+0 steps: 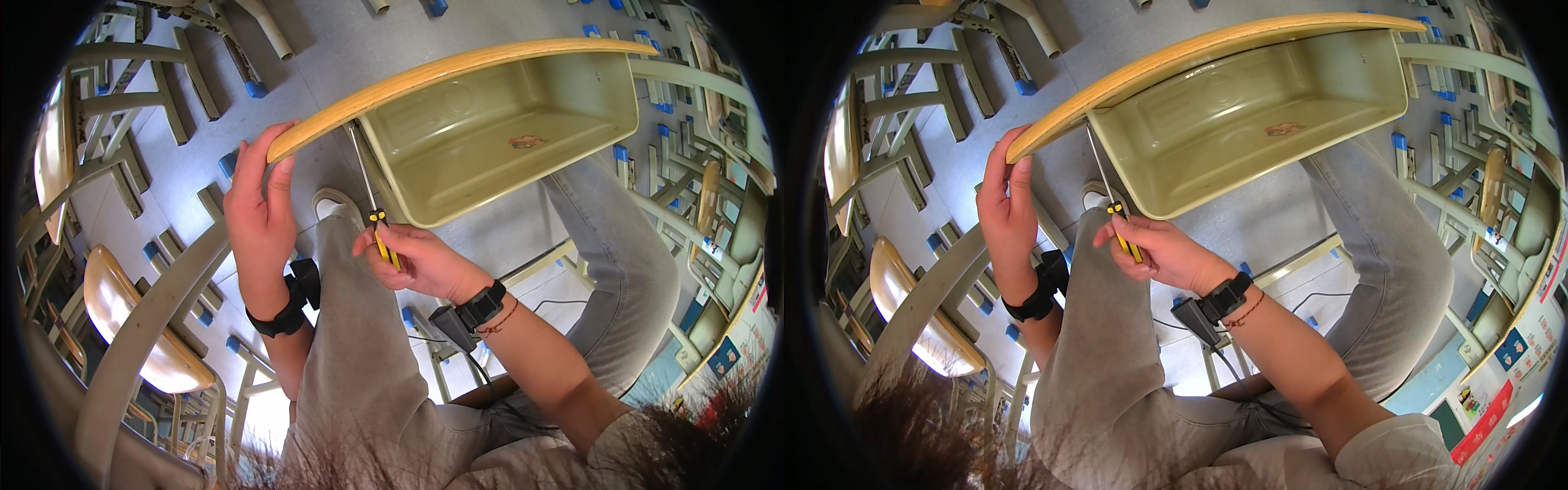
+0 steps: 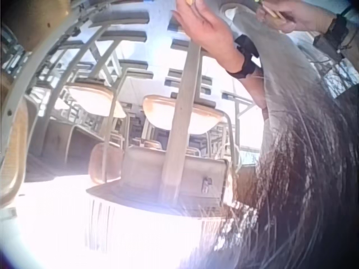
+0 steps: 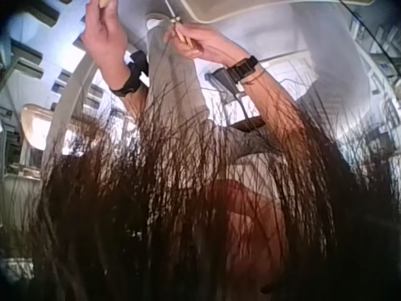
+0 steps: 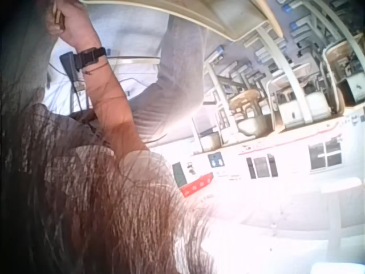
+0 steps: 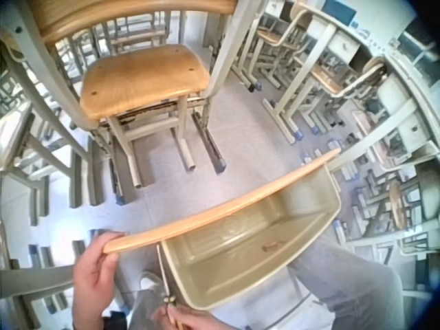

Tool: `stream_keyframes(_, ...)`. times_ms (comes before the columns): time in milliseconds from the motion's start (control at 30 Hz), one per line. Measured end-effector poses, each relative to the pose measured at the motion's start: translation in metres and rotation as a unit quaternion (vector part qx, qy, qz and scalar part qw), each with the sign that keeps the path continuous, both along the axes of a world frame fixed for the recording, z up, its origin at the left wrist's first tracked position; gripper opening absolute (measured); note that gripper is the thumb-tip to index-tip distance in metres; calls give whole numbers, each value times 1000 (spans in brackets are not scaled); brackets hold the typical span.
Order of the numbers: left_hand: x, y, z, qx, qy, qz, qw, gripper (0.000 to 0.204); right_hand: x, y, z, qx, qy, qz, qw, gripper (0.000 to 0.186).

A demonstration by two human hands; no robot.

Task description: Tightening screws on a school desk using a screwdriver.

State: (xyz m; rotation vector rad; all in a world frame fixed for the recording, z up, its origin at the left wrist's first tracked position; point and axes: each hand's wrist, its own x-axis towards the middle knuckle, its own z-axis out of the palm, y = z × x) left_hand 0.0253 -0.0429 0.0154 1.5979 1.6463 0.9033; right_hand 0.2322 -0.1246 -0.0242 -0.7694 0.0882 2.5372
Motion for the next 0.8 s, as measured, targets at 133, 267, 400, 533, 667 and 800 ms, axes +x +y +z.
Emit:
stream_keyframes(133, 1, 0, 0, 8, 5, -4, 1000, 25, -14, -10, 2, 137, -299, 16, 944, 25)
stream_keyframes(267, -1, 0, 0, 9, 1, 5, 1000, 24, -34, -16, 18, 319, -609, 89, 721, 23)
stream_keyframes(400, 0, -1, -1, 3, -6, 3, 1000, 24, -28, -11, 15, 126, -378, -21, 917, 29)
stream_keyframes(533, -1, 0, -1, 7, 1, 0, 1000, 24, -7, -5, 14, -63, -90, -86, 990, 36)
stream_keyframes(667, 1, 1, 3, -10, -6, 2, 1000, 24, 2, -9, 6, -1, -102, -44, 994, 32)
stream_keyframes(800, 0, 1, 0, 7, 1, 0, 1000, 24, -36, -27, 3, 316, -549, 3, 774, 29)
